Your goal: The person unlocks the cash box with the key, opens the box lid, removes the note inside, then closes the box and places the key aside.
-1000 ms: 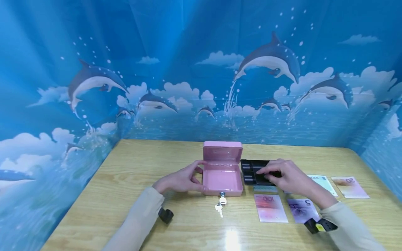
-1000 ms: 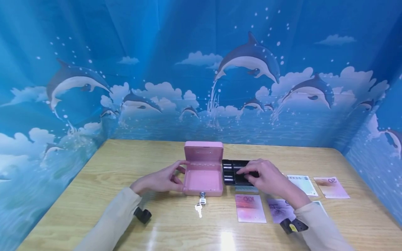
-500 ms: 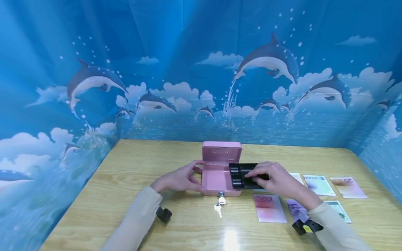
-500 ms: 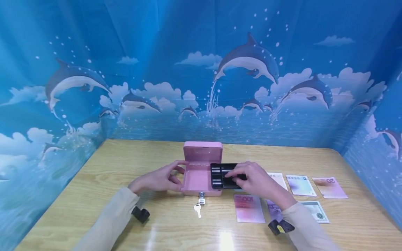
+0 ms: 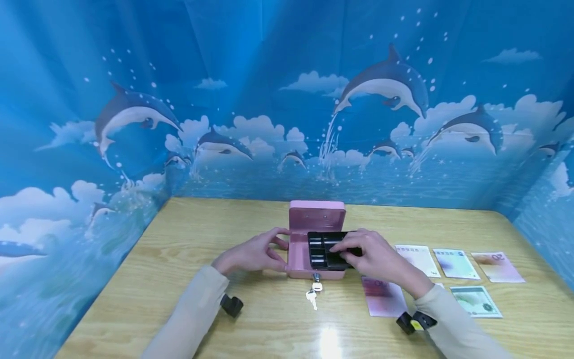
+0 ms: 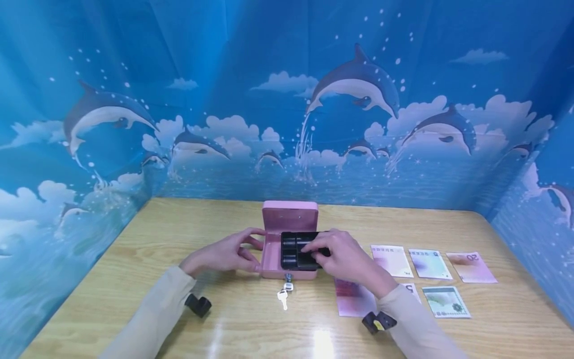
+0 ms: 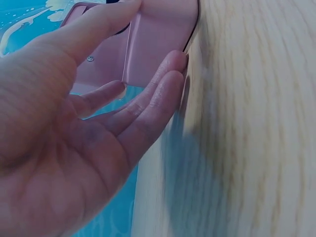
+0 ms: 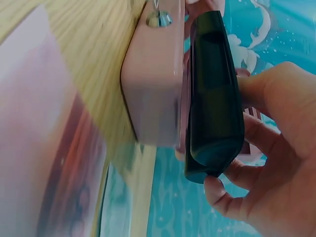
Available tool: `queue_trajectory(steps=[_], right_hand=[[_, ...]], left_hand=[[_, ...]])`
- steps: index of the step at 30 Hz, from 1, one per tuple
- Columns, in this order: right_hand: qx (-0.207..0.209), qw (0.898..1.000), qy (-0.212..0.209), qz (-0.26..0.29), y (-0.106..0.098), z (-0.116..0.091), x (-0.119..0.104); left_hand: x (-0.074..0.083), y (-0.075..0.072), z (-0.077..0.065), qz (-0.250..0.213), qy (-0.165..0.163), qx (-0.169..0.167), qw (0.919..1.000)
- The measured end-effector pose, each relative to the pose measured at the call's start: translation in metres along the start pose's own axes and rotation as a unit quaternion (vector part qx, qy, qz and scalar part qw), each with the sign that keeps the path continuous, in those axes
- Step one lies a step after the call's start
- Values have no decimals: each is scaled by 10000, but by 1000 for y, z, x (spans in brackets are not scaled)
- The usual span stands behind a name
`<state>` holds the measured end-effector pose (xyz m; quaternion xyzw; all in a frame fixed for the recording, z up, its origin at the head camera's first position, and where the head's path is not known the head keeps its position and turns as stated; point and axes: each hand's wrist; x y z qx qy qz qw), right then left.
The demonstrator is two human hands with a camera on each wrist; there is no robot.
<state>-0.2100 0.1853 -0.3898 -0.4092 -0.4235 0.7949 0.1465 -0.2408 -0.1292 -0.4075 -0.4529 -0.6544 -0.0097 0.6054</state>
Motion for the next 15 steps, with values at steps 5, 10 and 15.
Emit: queue_trajectory(steps=[5, 10, 15], right_hand=[[21, 10000, 50, -8, 9, 9, -5], [103, 9997, 189, 64, 17, 15, -9], [94, 9996, 200, 173, 23, 19, -13]], left_hand=[[0, -1, 0, 10, -40, 22, 10000], [1, -3, 0, 55, -99, 63, 9999], [-1, -3, -1, 17, -119, 65, 9999]])
Point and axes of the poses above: each hand's wrist, its own z-axis towards the middle knuckle, its own y-axis out of the palm, x = y × z, and after that the axes turned 6 degrees about z, right-handed
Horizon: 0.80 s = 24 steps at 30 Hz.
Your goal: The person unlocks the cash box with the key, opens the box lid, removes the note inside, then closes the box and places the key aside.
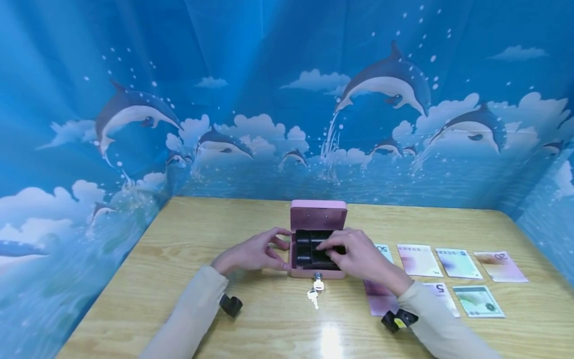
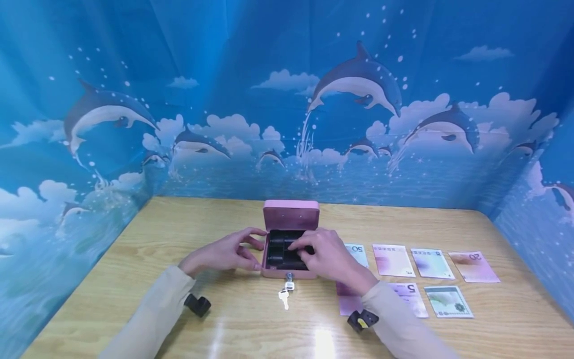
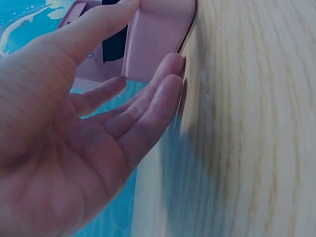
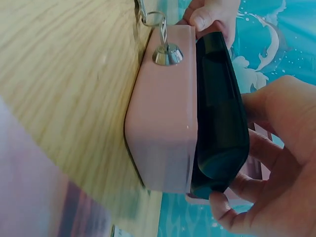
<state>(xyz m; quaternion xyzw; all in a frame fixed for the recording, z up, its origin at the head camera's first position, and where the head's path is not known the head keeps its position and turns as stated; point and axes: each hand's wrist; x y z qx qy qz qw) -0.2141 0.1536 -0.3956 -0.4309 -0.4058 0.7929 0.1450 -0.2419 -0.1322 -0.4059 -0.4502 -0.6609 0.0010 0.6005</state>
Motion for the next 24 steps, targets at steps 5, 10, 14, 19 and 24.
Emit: queue_trajectory(steps=[5, 10, 14, 19, 24], right_hand=[[53, 9999, -59, -69, 6, 3, -3], [146, 9990, -274, -323, 14, 4, -1], [225, 9976, -352, -545, 19, 3, 2], [100, 9981, -277, -539, 21, 3, 5], [-24, 9987, -197, -471, 19, 4, 6]], left_hand=[[-1, 0, 0, -25, 45, -27, 10000], [-1, 1, -1, -16, 53, -37, 10000], [-2, 2, 0, 17, 116, -49, 9999], [-3, 2, 0, 48, 139, -28, 9999], [-2, 2, -1, 1, 189, -36, 9998]])
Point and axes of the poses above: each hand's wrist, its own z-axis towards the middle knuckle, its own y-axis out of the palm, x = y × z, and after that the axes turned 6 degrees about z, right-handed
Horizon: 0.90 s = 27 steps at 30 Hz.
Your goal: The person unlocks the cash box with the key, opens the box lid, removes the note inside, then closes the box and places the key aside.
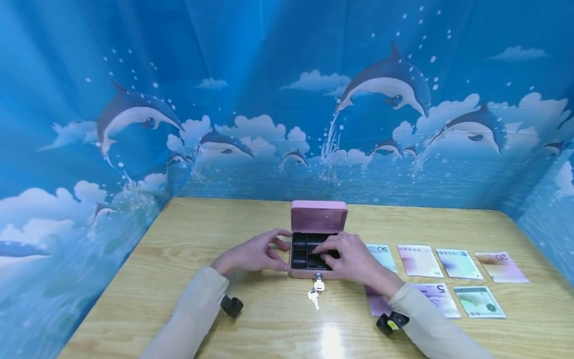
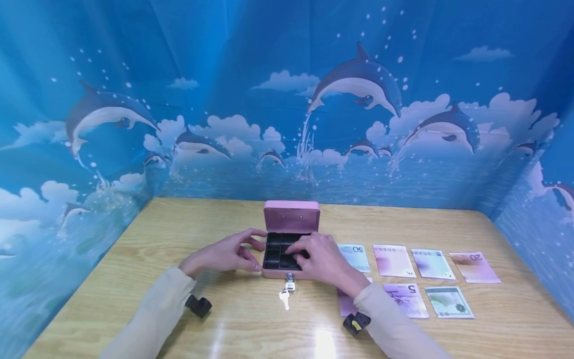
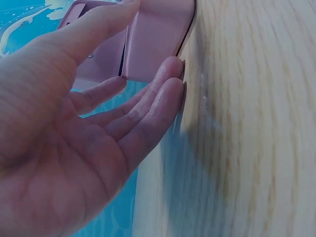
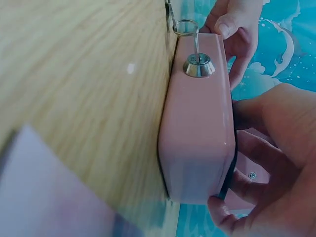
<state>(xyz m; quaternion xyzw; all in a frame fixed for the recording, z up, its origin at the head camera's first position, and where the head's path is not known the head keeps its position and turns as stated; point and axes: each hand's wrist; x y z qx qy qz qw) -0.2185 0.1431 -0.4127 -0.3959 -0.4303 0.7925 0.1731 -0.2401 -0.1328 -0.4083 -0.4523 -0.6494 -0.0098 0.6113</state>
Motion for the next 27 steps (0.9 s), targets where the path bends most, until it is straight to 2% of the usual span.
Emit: queue_trajectory(steps=[12, 19, 23, 27], right_hand=[[-76, 9996, 78, 248, -1, 1, 1], [-233, 9980, 347, 468, -2, -1, 1], [-100, 9964, 541, 648, -8, -5, 1], [417, 9953, 522, 706, -21, -10, 2]], left_hand=[[-1, 1, 1, -79, -10, 15, 10000], [-1, 0, 0, -6, -11, 24, 10000], [1, -7, -3, 156, -75, 291, 9994], [7, -16, -5, 170, 47, 948, 9953]])
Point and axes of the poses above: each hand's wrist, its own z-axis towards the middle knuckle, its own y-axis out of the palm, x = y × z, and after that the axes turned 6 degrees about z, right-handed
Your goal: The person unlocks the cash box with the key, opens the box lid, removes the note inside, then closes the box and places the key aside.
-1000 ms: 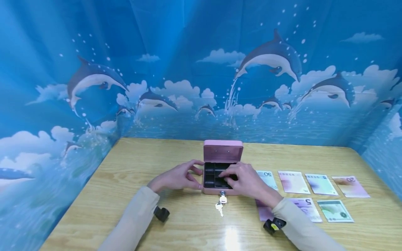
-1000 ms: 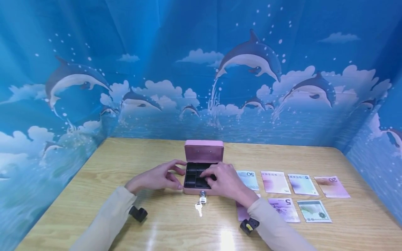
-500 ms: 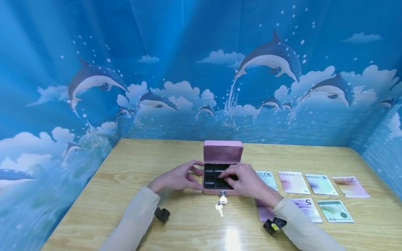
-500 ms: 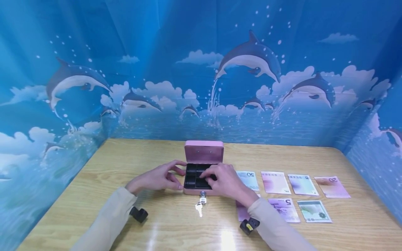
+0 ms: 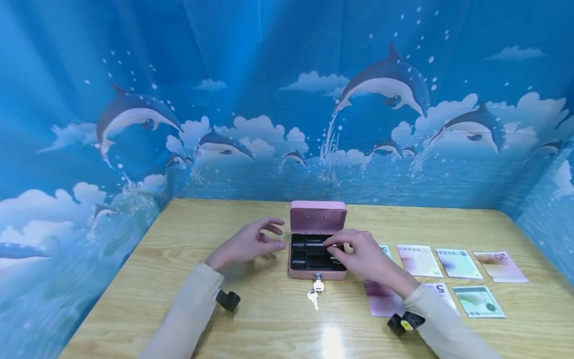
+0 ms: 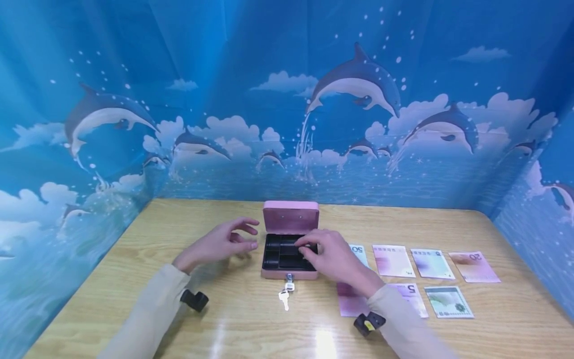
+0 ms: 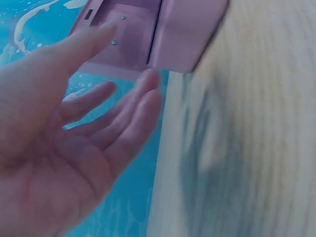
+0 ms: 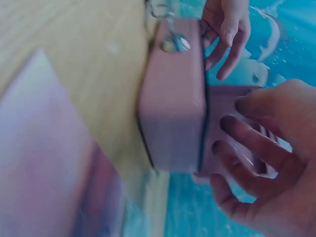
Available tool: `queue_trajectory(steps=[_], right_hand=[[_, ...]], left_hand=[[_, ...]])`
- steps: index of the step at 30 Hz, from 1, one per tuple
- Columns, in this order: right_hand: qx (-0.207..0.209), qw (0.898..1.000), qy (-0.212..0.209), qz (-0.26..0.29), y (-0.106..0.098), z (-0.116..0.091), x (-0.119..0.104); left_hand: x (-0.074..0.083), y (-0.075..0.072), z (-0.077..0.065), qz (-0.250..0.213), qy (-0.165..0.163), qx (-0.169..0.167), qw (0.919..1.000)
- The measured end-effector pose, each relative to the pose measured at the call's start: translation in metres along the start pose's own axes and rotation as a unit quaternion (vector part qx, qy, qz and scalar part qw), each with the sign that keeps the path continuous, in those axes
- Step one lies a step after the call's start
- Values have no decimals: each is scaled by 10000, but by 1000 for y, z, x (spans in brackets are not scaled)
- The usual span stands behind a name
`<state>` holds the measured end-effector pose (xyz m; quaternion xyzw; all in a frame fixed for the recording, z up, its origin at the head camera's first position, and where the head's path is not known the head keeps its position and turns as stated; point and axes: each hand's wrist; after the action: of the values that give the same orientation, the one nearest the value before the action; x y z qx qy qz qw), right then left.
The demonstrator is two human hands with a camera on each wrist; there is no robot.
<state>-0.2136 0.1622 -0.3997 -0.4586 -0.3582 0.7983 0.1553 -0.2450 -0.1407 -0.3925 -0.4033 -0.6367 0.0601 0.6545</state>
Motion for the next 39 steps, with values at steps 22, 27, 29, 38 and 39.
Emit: queue_trajectory(steps=[22, 27, 29, 38, 39], right_hand=[[1350, 9759, 1473, 873, -44, 23, 6], [1109, 9694, 1793, 1256, -42, 32, 11], [1049, 9674, 1869, 1353, -41, 34, 13], [843, 9616, 2157, 1471, -39, 36, 14], [821, 9614, 2171, 1480, -39, 36, 14]], left_hand=[[29, 3, 33, -934, 306, 1814, 9785], [30, 6, 37, -1059, 367, 1730, 9785], [31, 6, 38, -1055, 373, 1700, 9791], [31, 9, 39, -835, 238, 1722, 9812], [32, 9, 39, -808, 220, 1730, 9814]])
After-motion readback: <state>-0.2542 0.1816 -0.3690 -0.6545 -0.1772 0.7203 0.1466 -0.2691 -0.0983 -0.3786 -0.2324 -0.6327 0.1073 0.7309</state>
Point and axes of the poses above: each hand's wrist, its own z-axis towards the middle knuckle, its own y-axis out of the palm, x = y × z, and after that the axes turned 6 degrees about z, right-handed
